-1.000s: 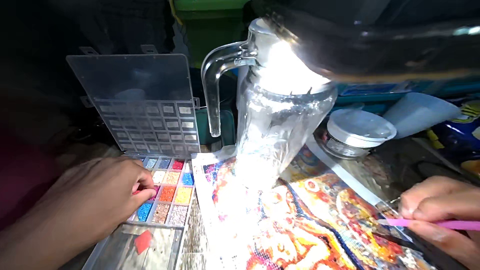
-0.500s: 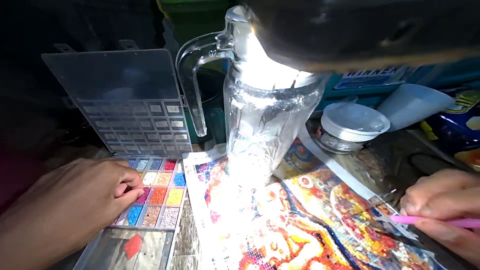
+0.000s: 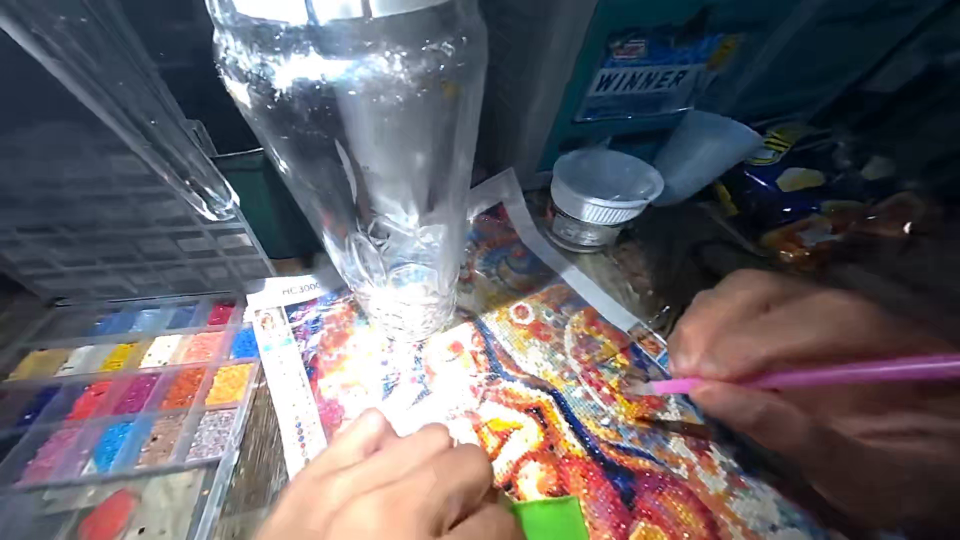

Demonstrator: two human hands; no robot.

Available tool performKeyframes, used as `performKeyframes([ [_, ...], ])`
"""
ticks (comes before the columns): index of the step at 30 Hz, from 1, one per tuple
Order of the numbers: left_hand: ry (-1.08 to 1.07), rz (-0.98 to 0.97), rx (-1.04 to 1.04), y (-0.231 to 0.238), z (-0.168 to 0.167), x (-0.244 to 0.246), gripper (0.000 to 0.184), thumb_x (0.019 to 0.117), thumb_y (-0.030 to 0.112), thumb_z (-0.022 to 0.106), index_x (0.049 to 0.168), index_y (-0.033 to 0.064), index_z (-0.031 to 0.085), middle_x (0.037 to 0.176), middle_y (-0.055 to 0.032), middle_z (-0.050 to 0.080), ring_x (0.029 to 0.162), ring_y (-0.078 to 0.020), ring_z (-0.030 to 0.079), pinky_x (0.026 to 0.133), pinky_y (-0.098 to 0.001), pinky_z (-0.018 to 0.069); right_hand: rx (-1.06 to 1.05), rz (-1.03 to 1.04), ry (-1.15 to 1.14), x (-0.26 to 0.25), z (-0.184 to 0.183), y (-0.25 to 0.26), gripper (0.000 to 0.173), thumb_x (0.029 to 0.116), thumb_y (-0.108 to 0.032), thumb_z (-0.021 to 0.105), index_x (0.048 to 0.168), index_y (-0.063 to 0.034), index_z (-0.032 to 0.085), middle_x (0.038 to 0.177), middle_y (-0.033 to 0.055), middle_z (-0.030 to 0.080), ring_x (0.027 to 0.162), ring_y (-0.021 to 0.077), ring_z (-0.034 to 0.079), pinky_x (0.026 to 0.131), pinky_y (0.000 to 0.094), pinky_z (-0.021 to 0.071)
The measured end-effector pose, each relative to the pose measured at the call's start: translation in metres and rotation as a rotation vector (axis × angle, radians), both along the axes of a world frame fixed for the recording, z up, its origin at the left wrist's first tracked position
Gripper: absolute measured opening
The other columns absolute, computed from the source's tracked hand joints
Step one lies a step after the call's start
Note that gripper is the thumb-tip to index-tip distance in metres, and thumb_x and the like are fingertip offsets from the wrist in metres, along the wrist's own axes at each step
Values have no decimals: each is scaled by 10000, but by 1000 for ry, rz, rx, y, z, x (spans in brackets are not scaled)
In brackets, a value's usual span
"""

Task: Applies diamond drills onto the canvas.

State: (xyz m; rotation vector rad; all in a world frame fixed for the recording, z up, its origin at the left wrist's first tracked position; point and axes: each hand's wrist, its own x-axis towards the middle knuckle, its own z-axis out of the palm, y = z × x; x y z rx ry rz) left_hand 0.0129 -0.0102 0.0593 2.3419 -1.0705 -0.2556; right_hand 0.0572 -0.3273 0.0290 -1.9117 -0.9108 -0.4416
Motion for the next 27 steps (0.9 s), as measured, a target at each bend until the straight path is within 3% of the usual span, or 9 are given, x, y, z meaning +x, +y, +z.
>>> performKeyframes([
  [4, -33, -35, 38, -20, -28, 5, 184, 1002, 267, 625, 981, 138, 754, 869, -78, 644, 774, -249, 582, 712, -435, 401, 26, 35, -7, -2, 2, 2, 83, 935, -254, 729, 905, -196, 677, 876, -106, 683, 835, 36, 666, 711, 189, 569],
  [9, 26, -27, 47, -15, -25, 5, 168, 992, 252, 654, 1008, 136, 775, 850, -75, 633, 777, -237, 559, 755, -430, 388, 65, 107, 20, -8, 5, 14, 128, 915, -180, 718, 836, -128, 631, 818, -76, 654, 796, 17, 646, 678, 150, 559],
  [14, 84, -16, -16, -6, -26, 6, 154, 967, 222, 661, 1016, 132, 777, 844, -80, 621, 785, -224, 546, 750, -425, 375, 20, 248, 95, -11, 4, 15, 120, 945, -148, 703, 851, -88, 661, 838, -45, 654, 812, 27, 638, 688, 163, 555],
  [18, 106, -5, -48, -1, -30, 5, 165, 958, 271, 699, 1002, 118, 739, 861, -80, 624, 800, -226, 567, 758, -434, 389, 28, 387, 217, -18, -5, 23, 96, 984, -134, 661, 937, -50, 671, 869, 1, 665, 849, 55, 652, 733, 203, 564],
  [20, 81, 23, -53, 4, -28, 4, 221, 961, 311, 701, 1025, 100, 711, 881, -102, 641, 808, -252, 585, 748, -450, 415, 8, 405, 239, -25, -11, 29, 110, 993, -132, 656, 977, -27, 685, 898, 47, 674, 871, 85, 667, 744, 220, 576],
  [24, -16, 36, 140, 12, -25, 0, 626, 881, 603, 689, 1318, 157, 639, 1141, -123, 669, 924, -306, 610, 751, -494, 432, -27, 466, 213, -26, -18, 38, 131, 1000, -115, 633, 979, 12, 660, 901, 111, 645, 859, 127, 645, 724, 227, 540],
  [27, -69, 49, 191, 8, -32, -7, 677, 860, 655, 679, 1325, 166, 628, 1198, -113, 663, 947, -307, 617, 765, -491, 432, 12, 402, 215, -24, -15, 36, 114, 998, -114, 644, 945, -16, 663, 893, 74, 657, 857, 108, 660, 747, 242, 572],
])
